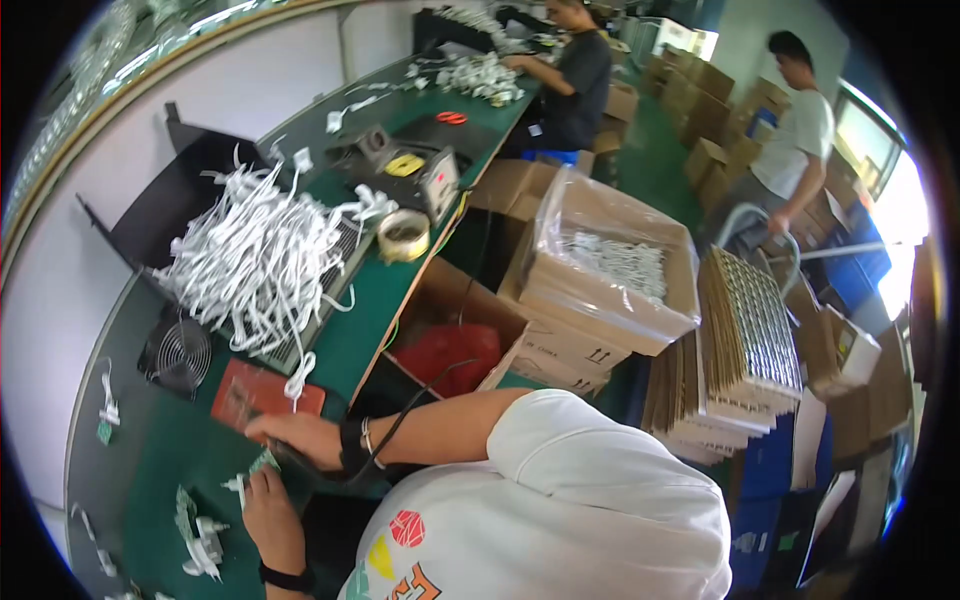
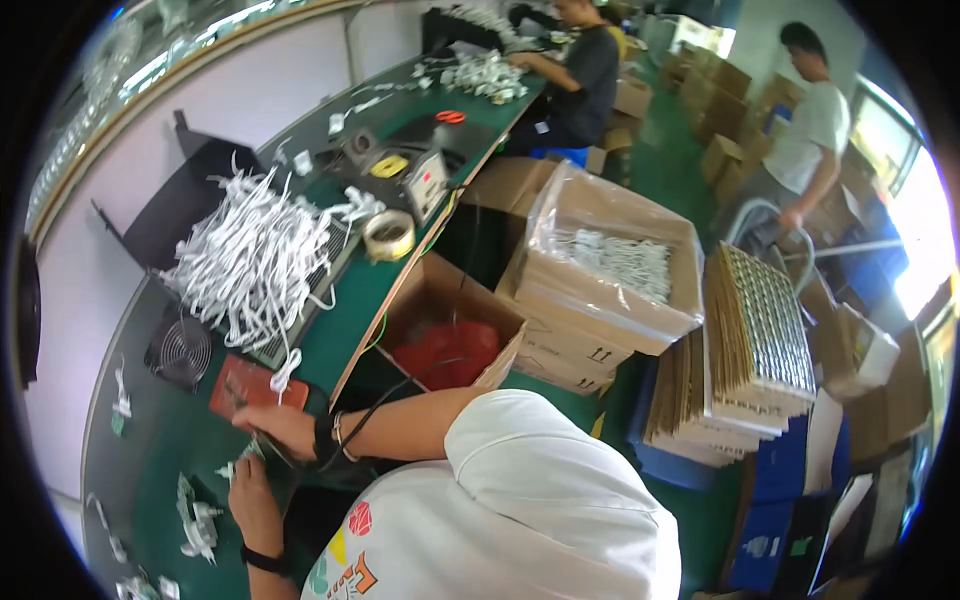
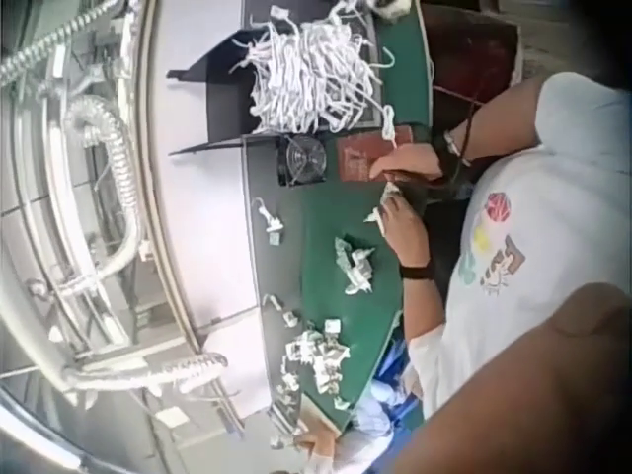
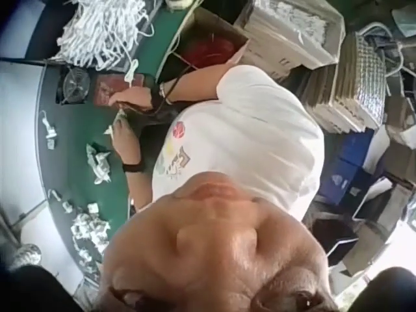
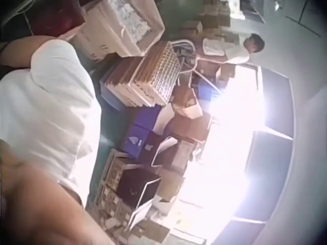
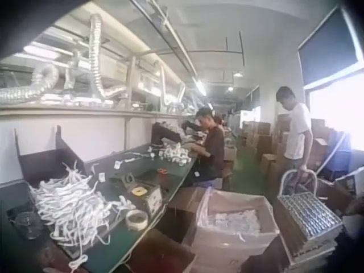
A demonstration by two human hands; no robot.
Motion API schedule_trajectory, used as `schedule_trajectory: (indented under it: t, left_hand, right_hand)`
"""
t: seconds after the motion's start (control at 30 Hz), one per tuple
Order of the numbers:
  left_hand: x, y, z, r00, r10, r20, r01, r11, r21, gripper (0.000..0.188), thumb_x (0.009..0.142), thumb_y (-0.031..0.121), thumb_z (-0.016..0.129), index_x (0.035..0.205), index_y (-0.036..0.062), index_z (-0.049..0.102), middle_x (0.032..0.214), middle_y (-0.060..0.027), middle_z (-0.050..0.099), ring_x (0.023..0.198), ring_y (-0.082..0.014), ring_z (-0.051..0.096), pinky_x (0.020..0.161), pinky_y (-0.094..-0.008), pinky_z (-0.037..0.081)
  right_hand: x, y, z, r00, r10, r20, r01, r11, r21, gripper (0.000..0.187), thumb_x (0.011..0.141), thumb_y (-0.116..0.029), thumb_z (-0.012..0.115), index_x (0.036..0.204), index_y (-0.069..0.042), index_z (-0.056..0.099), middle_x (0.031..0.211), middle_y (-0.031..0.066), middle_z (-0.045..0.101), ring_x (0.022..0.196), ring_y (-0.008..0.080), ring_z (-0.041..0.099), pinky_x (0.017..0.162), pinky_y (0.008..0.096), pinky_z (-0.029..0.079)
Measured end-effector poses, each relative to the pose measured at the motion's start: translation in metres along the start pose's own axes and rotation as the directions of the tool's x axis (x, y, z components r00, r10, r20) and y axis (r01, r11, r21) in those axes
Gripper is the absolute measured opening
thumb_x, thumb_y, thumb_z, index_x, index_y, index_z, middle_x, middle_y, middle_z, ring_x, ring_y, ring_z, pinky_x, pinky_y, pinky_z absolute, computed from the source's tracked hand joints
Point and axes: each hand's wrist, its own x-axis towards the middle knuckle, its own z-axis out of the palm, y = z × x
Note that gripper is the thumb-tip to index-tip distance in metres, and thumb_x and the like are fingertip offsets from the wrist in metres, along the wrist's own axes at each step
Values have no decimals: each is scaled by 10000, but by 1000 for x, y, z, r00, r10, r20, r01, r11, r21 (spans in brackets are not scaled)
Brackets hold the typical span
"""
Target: Solder wires onto small electronic circuit boards at a manufacturing station.
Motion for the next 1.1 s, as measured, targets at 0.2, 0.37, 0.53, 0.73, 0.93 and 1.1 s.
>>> schedule_trajectory:
  t: [0.2, 0.37, 0.53, 0.73, 0.93, 1.1]
  left_hand:
    - [4, 8, 4, 987, -149, 57, 157, 970, -186, 193, 787, 2, 466, 974, -20, 508, 1002, -188, 537, 805, -364, 553, 658, -383, 458]
    - [-1, 15, 14, 968, -169, -185, 108, 947, -303, 241, 808, -2, 470, 1045, -33, 501, 1086, -218, 514, 912, -378, 521, 749, -405, 436]
    - [-7, 4, 41, 972, -171, -159, 123, 953, -277, 322, 813, 18, 503, 1130, -38, 487, 1173, -216, 490, 960, -383, 499, 790, -429, 424]
    - [-14, 1, 45, 976, -194, -96, 162, 951, -264, 339, 814, 19, 515, 1146, -39, 486, 1190, -215, 487, 964, -389, 495, 798, -430, 425]
    - [-6, 3, 42, 976, -198, -89, 163, 941, -296, 328, 822, 9, 502, 1147, -30, 493, 1195, -212, 487, 964, -393, 496, 814, -432, 421]
    - [-9, 5, 45, 969, -191, -155, 141, 948, -284, 324, 824, 6, 499, 1146, -31, 494, 1185, -212, 496, 976, -385, 499, 826, -432, 414]
  right_hand:
    - [-4, 7, -8, 977, -195, 84, 212, 883, -419, 327, 819, -93, 509, 1140, -61, 454, 872, 119, 554, 815, 279, 568, 723, 332, 444]
    - [-2, 2, -15, 962, -236, 139, 273, 862, -427, 359, 792, -48, 512, 1143, -65, 435, 866, 138, 550, 803, 325, 567, 703, 355, 444]
    - [6, 5, -38, 926, -204, 317, 360, 728, -583, 379, 772, -26, 529, 1139, -68, 444, 883, 146, 558, 830, 336, 558, 712, 377, 441]
    - [3, 6, -50, 895, -198, 400, 409, 722, -558, 341, 785, -36, 522, 1120, -75, 475, 913, 159, 564, 873, 350, 541, 730, 394, 438]
    - [5, 1, -56, 911, -130, 391, 336, 783, -523, 374, 793, -37, 505, 1165, -57, 469, 959, 180, 566, 896, 383, 535, 775, 413, 435]
    - [4, 2, -56, 903, -195, 382, 386, 760, -523, 322, 802, -42, 497, 1122, -69, 477, 935, 162, 573, 878, 361, 545, 754, 401, 437]
